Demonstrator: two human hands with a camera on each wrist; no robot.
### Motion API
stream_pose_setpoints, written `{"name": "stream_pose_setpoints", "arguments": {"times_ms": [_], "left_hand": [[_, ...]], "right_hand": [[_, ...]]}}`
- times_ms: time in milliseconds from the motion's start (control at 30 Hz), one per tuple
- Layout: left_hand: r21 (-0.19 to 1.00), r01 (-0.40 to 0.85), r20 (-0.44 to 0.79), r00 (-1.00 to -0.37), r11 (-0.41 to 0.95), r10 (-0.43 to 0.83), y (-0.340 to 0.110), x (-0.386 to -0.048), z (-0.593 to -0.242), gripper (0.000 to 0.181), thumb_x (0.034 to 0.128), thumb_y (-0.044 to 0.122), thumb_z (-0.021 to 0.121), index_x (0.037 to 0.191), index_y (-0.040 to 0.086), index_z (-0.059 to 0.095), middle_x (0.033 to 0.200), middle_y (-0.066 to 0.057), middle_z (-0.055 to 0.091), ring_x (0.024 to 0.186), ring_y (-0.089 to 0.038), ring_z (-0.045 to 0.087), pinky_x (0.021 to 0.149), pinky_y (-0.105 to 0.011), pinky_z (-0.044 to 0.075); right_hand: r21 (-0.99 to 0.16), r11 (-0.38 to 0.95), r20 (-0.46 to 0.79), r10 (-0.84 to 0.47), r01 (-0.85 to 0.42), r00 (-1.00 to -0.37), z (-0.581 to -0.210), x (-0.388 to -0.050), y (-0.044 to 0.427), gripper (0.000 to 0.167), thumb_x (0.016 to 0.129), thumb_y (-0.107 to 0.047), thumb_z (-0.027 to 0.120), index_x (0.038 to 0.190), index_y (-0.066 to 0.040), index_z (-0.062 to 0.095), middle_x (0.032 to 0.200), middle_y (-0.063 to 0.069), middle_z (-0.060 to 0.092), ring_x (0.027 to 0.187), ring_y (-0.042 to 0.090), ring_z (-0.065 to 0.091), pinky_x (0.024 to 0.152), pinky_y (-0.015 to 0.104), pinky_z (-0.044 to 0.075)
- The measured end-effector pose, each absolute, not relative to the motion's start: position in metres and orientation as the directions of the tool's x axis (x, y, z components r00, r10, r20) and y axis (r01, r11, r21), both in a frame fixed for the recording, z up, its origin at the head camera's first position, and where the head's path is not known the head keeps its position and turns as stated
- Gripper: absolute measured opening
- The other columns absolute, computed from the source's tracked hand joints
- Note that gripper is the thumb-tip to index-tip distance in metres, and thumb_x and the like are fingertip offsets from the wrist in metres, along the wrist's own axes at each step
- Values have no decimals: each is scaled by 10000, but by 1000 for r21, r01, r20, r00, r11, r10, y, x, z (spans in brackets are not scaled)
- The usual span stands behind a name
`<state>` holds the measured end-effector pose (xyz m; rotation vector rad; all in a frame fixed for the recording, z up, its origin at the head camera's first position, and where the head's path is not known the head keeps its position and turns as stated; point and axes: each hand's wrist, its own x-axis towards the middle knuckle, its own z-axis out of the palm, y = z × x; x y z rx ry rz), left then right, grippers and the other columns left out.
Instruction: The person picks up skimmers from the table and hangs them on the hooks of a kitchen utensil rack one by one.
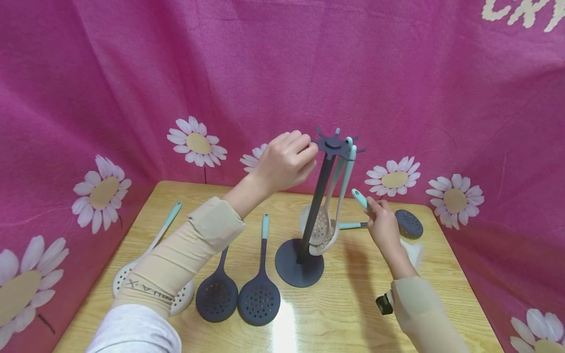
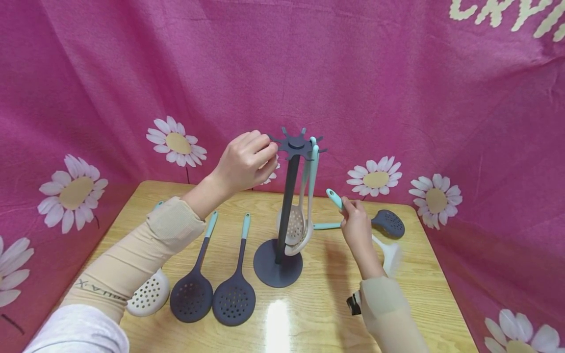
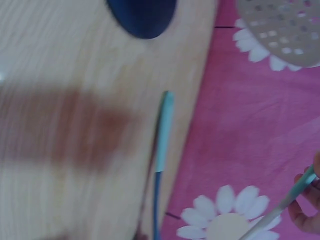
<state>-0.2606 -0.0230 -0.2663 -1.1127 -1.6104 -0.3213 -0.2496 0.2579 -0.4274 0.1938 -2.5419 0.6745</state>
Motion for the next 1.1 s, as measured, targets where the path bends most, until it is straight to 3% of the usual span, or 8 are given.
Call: {"name": "stream_pose_setpoints", "arguments": {"times_ms": [233, 400, 533, 667, 900, 1100], "left_hand": [[-327, 787, 872, 38, 523, 488, -23, -260, -266, 93, 797, 54, 505, 763, 0, 573, 684, -90, 498, 589, -228, 443, 514, -287, 378], [-327, 788, 870, 34, 522, 493, -23, -261, -266, 94, 799, 54, 505, 768, 0, 575, 689, -89, 501, 593, -226, 446, 514, -284, 378], [-327, 790, 870, 36, 518, 492, -23, -260, -266, 98, 803, 59, 503, 766, 1, 573, 686, -90, 500, 594, -224, 448, 515, -285, 379], [-326, 788, 871, 35, 522, 491, -24, -260, -266, 107, 809, 62, 494, 769, 0, 571, 686, -89, 500, 594, -227, 449, 516, -286, 380], [-327, 789, 868, 34, 520, 495, -24, -259, -265, 86, 790, 59, 519, 768, -3, 574, 692, -91, 500, 602, -231, 451, 527, -292, 386], [-328, 790, 867, 34, 518, 497, -24, -260, -266, 91, 798, 61, 511, 771, -3, 570, 686, -88, 496, 595, -225, 448, 520, -287, 383]], "right_hand": [[-521, 805, 531, 46, -283, -846, -406, -242, 247, 409, 781, 143, 528, 1184, 81, 557, 1012, 255, 539, 911, 409, 574, 738, 513, 476], [-545, 773, 586, 73, -325, -807, -390, -234, 238, 358, 821, 93, 561, 1178, 73, 567, 979, 248, 544, 857, 373, 566, 691, 468, 491], [-541, 750, 648, 84, -380, -757, -377, -228, 231, 343, 820, 81, 586, 1161, 52, 591, 921, 226, 547, 781, 296, 554, 639, 215, 485], [-536, 720, 700, 87, -441, -709, -364, -221, 225, 348, 805, 87, 605, 1151, 46, 600, 881, 227, 546, 711, 262, 535, 636, 22, 343], [-514, 693, 761, 95, -505, -642, -347, -210, 215, 344, 797, 94, 612, 1140, 65, 601, 882, 221, 567, 672, 157, 489, 583, 59, 334], [-509, 660, 792, 107, -553, -600, -332, -197, 205, 305, 802, 69, 621, 1106, 45, 627, 861, 206, 564, 731, 54, 465, 585, 62, 353]]}}
